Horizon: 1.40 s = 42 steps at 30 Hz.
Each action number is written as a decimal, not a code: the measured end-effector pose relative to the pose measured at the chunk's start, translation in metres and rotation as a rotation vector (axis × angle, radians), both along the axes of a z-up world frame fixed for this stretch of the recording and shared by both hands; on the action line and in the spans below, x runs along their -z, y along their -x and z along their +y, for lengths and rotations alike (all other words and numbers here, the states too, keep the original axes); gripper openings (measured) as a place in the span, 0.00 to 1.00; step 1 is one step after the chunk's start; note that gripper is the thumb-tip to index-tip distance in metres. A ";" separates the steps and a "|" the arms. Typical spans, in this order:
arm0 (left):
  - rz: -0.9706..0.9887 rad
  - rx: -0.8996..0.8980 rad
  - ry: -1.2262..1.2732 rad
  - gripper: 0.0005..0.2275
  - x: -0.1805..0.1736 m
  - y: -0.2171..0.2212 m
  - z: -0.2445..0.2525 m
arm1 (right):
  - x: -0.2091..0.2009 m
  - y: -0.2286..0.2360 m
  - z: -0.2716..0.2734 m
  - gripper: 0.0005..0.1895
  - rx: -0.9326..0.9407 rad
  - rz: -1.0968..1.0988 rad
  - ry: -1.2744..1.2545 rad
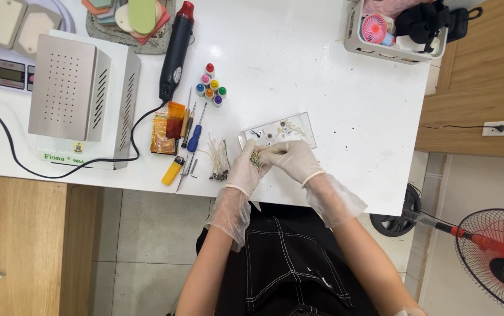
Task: The person handles candle wicks with metal tabs at a workbench, placing them into a clear acrylic candle mold. They then discard waste into a green plastic bag, retrieve a paper sheet, and use a heat gun to blow hot air over the acrylic mold, melting residue inside it.
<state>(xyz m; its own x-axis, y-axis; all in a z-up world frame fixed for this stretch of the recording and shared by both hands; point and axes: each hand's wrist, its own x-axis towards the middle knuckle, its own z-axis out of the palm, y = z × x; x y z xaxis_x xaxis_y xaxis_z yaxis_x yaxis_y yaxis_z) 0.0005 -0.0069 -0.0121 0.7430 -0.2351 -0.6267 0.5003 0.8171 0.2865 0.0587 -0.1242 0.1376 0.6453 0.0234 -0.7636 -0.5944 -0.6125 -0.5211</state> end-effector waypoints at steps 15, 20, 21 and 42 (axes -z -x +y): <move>0.088 0.022 -0.001 0.20 -0.012 -0.004 0.001 | 0.019 -0.009 -0.027 0.20 -0.074 -0.034 0.006; 0.105 0.006 0.035 0.19 -0.003 -0.005 0.001 | 0.011 -0.007 -0.028 0.21 0.023 0.033 -0.038; 0.122 0.000 0.041 0.19 -0.004 -0.005 0.001 | 0.012 -0.006 -0.029 0.21 0.021 0.010 -0.097; 0.210 -0.077 -0.044 0.19 -0.014 -0.001 0.027 | 0.142 -0.017 0.003 0.08 -0.499 -0.930 0.717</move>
<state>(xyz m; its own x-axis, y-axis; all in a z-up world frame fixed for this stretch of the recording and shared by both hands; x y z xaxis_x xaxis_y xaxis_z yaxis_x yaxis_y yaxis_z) 0.0018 0.0205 0.0016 0.6098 -0.1519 -0.7779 0.4895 0.8441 0.2189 0.0754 -0.1211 -0.0041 0.9816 0.1890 0.0276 0.1906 -0.9786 -0.0768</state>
